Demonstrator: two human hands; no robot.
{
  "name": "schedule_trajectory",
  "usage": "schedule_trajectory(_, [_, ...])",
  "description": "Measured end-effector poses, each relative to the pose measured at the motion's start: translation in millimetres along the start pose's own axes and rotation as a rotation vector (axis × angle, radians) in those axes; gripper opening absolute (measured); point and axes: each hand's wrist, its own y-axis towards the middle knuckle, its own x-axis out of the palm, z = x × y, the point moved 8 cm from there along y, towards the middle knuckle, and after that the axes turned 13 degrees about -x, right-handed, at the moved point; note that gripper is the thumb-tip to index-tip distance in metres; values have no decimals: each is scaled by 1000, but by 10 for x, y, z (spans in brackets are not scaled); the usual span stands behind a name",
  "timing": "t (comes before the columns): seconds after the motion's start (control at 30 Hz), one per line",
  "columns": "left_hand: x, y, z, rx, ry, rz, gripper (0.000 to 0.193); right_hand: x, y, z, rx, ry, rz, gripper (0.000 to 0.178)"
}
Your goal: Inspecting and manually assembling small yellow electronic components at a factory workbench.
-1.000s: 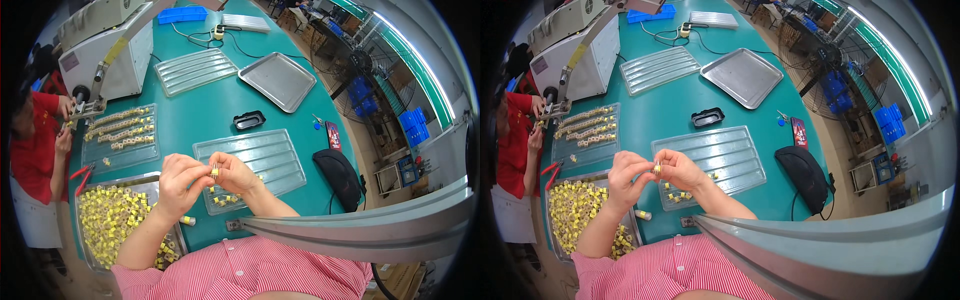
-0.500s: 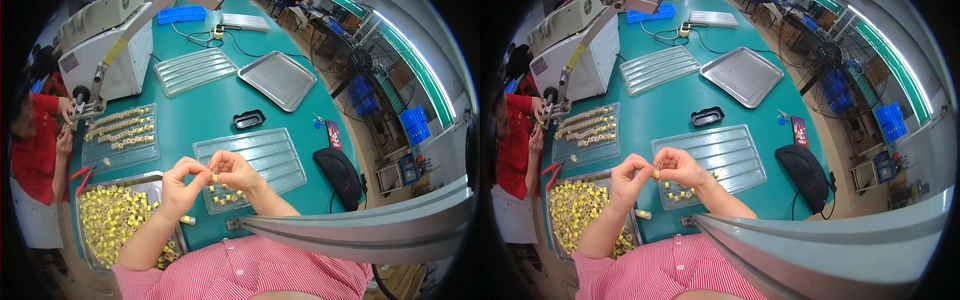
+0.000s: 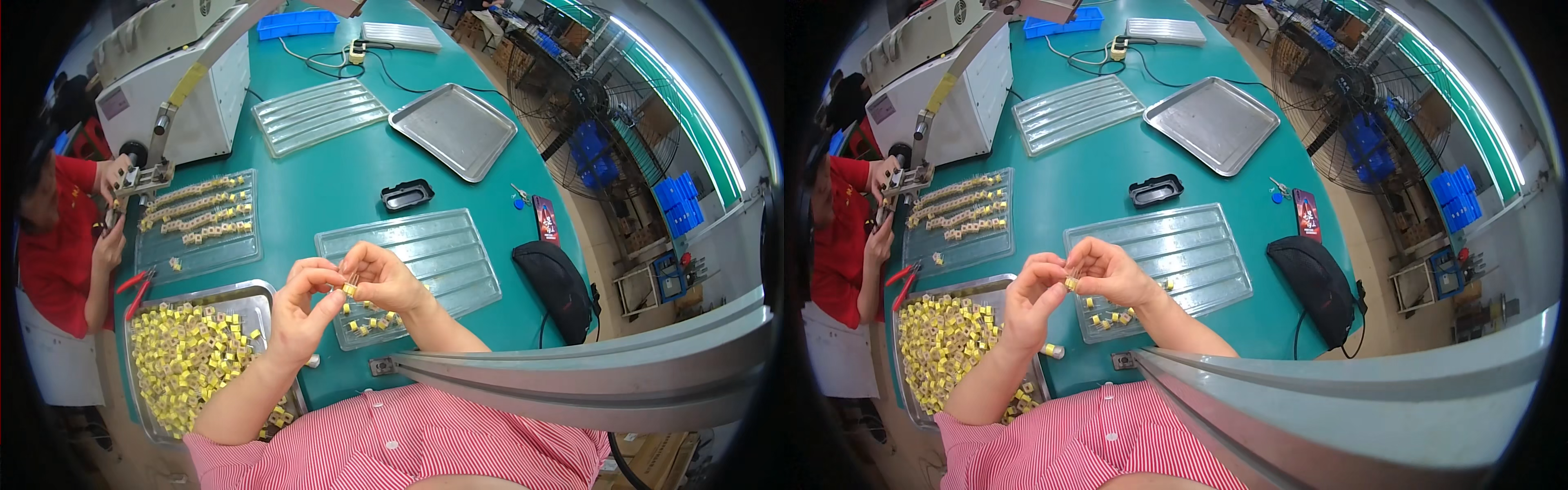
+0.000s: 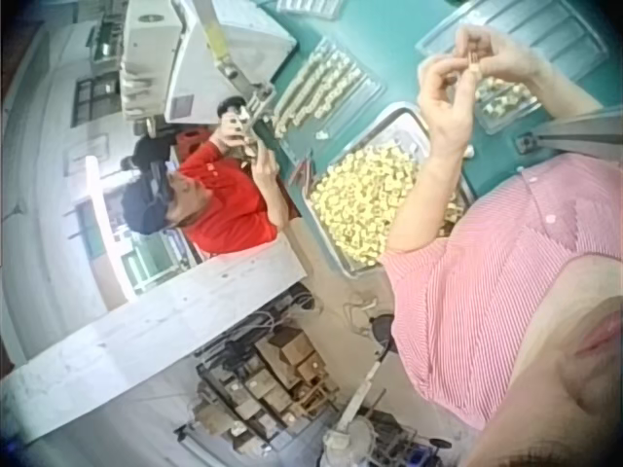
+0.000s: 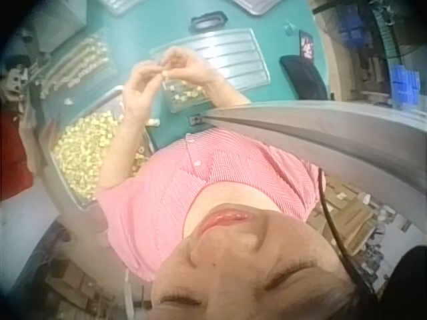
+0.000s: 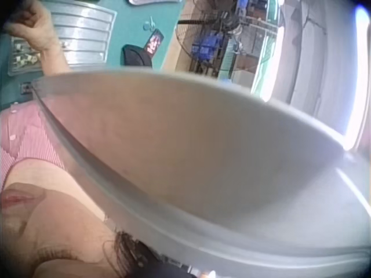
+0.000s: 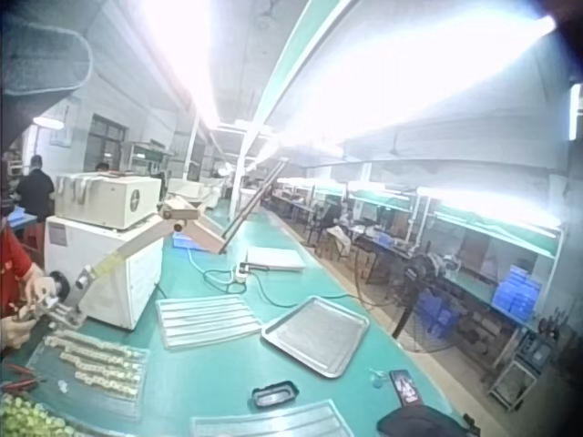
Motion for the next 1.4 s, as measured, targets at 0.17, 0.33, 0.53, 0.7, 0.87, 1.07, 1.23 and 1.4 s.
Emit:
schedule_trajectory(0.17, [1,-2,-9,15,-15,-16,15,15,6,-25,-10,-12,-15,29])
schedule_trajectory(0.33, [4,-21,0,27,-26,-25,14,75,6,-101,-21,-55,-28,29])
schedule_trajectory(0.53, [2,-20,1,21,-84,-36,11,80,10,-100,-98,-148,-71,28])
schedule_trajectory(0.7, [-2,-24,1,18,-95,-28,11,100,10,-105,-130,-197,-94,27])
schedule_trajectory(0.87, [-30,-18,0,17,-70,-1,11,105,8,-98,-137,-243,-102,27])
schedule_trajectory(1.07, [-85,-33,33,-17,1,57,11,57,-5,-41,21,-230,9,25])
schedule_trajectory(1.23, [109,-265,580,573,813,233,20,56,22,-93,1,-164,7,28])
schedule_trajectory(1.4, [259,-393,653,865,1119,290,20,46,17,-63,30,-152,4,28])
